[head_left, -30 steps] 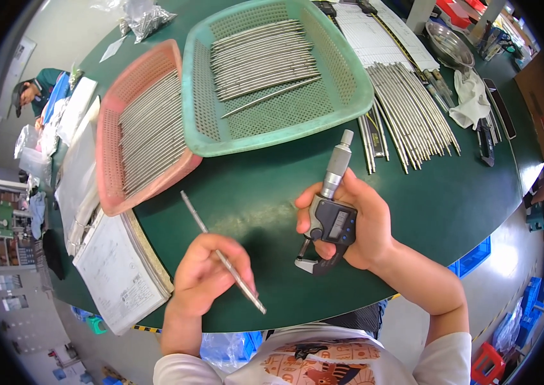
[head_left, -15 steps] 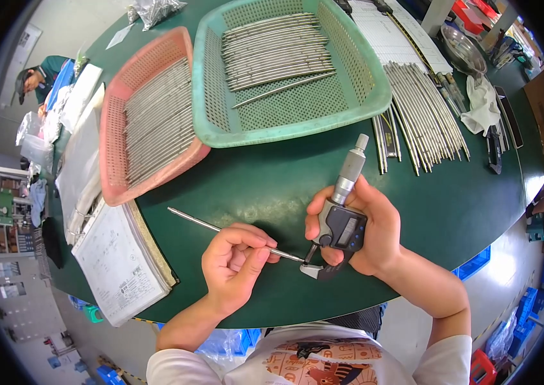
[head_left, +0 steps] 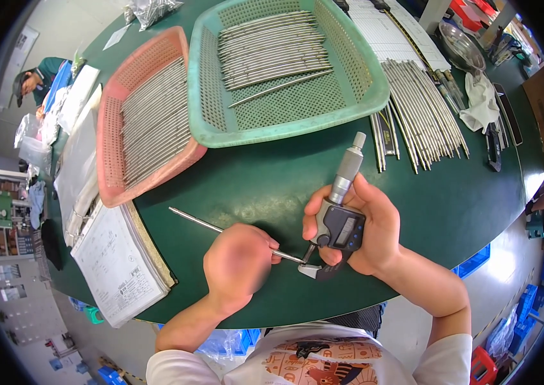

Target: Measuring the thickness of metal rods using a digital micrometer at a factory workbench.

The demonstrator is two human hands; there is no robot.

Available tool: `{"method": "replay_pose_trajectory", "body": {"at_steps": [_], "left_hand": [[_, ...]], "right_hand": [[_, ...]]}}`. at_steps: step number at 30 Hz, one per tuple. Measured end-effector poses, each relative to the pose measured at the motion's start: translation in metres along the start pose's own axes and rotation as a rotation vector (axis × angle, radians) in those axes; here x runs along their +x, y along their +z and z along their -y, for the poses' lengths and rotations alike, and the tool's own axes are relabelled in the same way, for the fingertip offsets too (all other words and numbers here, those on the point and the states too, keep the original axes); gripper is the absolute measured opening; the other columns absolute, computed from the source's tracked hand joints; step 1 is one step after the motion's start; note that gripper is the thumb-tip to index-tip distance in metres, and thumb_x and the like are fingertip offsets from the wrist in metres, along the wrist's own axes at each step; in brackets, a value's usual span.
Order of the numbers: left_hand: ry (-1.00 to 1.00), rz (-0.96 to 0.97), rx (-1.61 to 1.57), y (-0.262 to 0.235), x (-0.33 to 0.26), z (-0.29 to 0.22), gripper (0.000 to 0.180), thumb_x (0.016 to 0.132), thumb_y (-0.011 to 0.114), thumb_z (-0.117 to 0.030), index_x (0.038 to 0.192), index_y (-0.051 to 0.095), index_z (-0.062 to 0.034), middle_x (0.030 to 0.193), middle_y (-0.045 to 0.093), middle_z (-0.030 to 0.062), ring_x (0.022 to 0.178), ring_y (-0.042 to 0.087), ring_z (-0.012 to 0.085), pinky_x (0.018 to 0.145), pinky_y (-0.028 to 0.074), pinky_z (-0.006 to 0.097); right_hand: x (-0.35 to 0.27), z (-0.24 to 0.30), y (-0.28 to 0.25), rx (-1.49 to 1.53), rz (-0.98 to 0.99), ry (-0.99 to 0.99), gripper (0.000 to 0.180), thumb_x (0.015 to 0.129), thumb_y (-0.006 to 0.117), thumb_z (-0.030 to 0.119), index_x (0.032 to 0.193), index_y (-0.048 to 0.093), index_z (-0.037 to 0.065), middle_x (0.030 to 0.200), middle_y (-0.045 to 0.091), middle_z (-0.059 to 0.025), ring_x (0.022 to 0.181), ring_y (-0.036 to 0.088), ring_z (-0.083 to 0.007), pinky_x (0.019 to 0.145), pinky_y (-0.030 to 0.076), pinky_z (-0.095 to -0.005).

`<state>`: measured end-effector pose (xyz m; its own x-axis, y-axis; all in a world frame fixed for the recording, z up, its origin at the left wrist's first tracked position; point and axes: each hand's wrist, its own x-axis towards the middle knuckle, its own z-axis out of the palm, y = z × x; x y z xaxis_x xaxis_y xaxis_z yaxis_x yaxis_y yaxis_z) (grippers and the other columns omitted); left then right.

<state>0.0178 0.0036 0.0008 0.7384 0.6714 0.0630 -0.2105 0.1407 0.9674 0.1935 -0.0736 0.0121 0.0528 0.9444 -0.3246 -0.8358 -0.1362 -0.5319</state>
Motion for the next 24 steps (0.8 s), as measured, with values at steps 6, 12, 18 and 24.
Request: {"method": "replay_pose_trajectory", "body": {"at_steps": [6, 12, 18, 24], "left_hand": [[-0.002, 0.012, -0.009, -0.0001, -0.0003, 0.0013, 0.012, 0.078, 0.05, 0.006, 0.089, 0.045, 0.0029, 0.09, 0.047, 0.012, 0.082, 0.053, 0.015, 0.069, 0.05, 0.025], [-0.017, 0.004, 0.014, 0.0014, -0.0017, 0.0017, 0.018, 0.078, 0.051, 0.003, 0.094, 0.044, 0.002, 0.092, 0.047, 0.0115, 0.082, 0.053, 0.0145, 0.068, 0.05, 0.026], [-0.038, -0.03, 0.008, 0.0019, -0.0017, 0.0029, 0.02, 0.078, 0.053, 0.001, 0.096, 0.043, 0.0013, 0.089, 0.049, 0.0112, 0.077, 0.054, 0.0137, 0.066, 0.05, 0.026], [-0.059, -0.055, -0.002, 0.0021, -0.0015, 0.0027, 0.022, 0.078, 0.053, 0.0, 0.097, 0.043, 0.0011, 0.087, 0.051, 0.0108, 0.074, 0.056, 0.0146, 0.065, 0.051, 0.027]], "right_hand": [[-0.0009, 0.0007, 0.0012, -0.042, -0.016, 0.017, 0.056, 0.081, 0.031, 0.052, 0.085, 0.052, 0.001, 0.07, 0.056, -0.0128, 0.039, 0.043, -0.014, 0.04, 0.036, -0.0235], [-0.0002, 0.0008, -0.0001, -0.055, -0.021, 0.021, 0.055, 0.08, 0.032, 0.053, 0.084, 0.052, 0.002, 0.07, 0.056, -0.0135, 0.039, 0.044, -0.0153, 0.038, 0.037, -0.0237], [0.0007, -0.0006, -0.0006, -0.069, -0.003, 0.02, 0.057, 0.08, 0.032, 0.054, 0.084, 0.052, 0.002, 0.07, 0.055, -0.0139, 0.04, 0.046, -0.0166, 0.038, 0.038, -0.0241], [0.0005, -0.0003, 0.0014, -0.091, -0.024, 0.021, 0.06, 0.083, 0.023, 0.054, 0.086, 0.051, 0.001, 0.07, 0.055, -0.0138, 0.039, 0.045, -0.0167, 0.039, 0.037, -0.0245]]}}
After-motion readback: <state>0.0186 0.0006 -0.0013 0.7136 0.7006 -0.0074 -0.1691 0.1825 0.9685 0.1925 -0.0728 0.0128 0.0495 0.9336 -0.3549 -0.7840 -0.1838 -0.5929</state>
